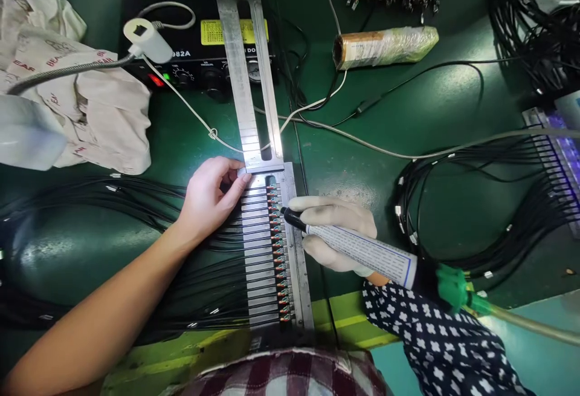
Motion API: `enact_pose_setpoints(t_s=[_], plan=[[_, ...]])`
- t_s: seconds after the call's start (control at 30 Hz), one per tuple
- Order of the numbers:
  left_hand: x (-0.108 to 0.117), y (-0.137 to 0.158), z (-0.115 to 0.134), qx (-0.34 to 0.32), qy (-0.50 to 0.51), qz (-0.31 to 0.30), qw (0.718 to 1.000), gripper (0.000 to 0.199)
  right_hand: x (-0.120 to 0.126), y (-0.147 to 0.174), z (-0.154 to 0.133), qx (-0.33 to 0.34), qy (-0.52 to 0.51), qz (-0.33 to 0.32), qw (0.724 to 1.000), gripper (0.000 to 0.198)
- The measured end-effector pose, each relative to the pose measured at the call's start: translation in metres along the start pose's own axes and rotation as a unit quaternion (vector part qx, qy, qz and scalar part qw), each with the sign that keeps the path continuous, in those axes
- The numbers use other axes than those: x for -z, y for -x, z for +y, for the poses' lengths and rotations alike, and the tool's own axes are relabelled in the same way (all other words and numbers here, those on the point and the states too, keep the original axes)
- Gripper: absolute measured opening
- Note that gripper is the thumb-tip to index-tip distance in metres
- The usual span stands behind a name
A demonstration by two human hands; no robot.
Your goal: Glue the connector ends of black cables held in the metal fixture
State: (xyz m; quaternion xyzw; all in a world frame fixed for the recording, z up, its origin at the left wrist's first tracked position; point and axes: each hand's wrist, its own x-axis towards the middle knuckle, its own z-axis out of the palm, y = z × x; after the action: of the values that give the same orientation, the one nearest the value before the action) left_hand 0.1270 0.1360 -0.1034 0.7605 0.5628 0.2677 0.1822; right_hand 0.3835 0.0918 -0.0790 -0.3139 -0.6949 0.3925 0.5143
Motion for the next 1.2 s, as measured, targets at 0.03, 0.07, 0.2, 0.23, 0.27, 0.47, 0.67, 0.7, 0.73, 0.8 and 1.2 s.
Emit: enact_pose_setpoints(t_s=[0.03,0.07,0.2,0.23,0.27,0.47,0.67,0.7,0.73,0.8,1.2], plan=[[0.0,0.0,-0.0002,0.0,0.0,0.002,1.0,0.015,-0.0003,0.001,-0.0012,-0.008,0.011,-0.008,1.0,0.033],[0.0,0.0,-0.0003,-0.001,-0.001,0.004,1.0,0.015,-0.0005,0.0012,-0.0021,-0.014,0.024,-0.018,0.999,0.033],[0.0003,0.0001,-0.0002,-0.002,0.0,0.006,1.0,0.015,-0.0008,-0.0016,-0.0012,-0.012,0.053,-0.042,0.998,0.031],[0.0004,0.0001,0.0,-0.002,0.0,0.005,1.0,0.015,-0.0007,-0.0023,-0.0003,-0.009,0.055,-0.04,0.998,0.031],[0.0005,0.0,0.0001,-0.001,0.0,0.004,1.0,0.015,-0.0006,-0.0029,0.0006,-0.007,0.056,-0.04,0.998,0.031],[0.0007,-0.0002,0.0002,0.001,-0.003,0.004,1.0,0.016,-0.0009,-0.005,0.0016,0.006,0.062,-0.045,0.997,0.036],[0.0016,-0.0005,0.0016,0.014,-0.008,-0.003,1.0,0.017,-0.0012,-0.0049,0.0027,0.012,0.059,-0.043,0.997,0.04],[0.0019,-0.0006,0.002,0.017,-0.01,-0.004,1.0,0.017,-0.0011,-0.0044,0.0031,0.016,0.055,-0.041,0.998,0.041],[0.0022,-0.0007,0.0024,0.019,-0.011,-0.005,1.0,0.017,-0.001,-0.0041,0.0033,0.017,0.049,-0.04,0.998,0.041],[0.0025,-0.0009,0.0028,0.022,-0.011,-0.006,1.0,0.017,-0.0007,-0.0036,0.0035,0.016,0.041,-0.041,0.998,0.041],[0.0026,0.0,0.0025,0.016,-0.003,-0.001,1.0,0.018,-0.0008,-0.0046,0.0016,0.01,0.036,-0.04,0.998,0.042]])
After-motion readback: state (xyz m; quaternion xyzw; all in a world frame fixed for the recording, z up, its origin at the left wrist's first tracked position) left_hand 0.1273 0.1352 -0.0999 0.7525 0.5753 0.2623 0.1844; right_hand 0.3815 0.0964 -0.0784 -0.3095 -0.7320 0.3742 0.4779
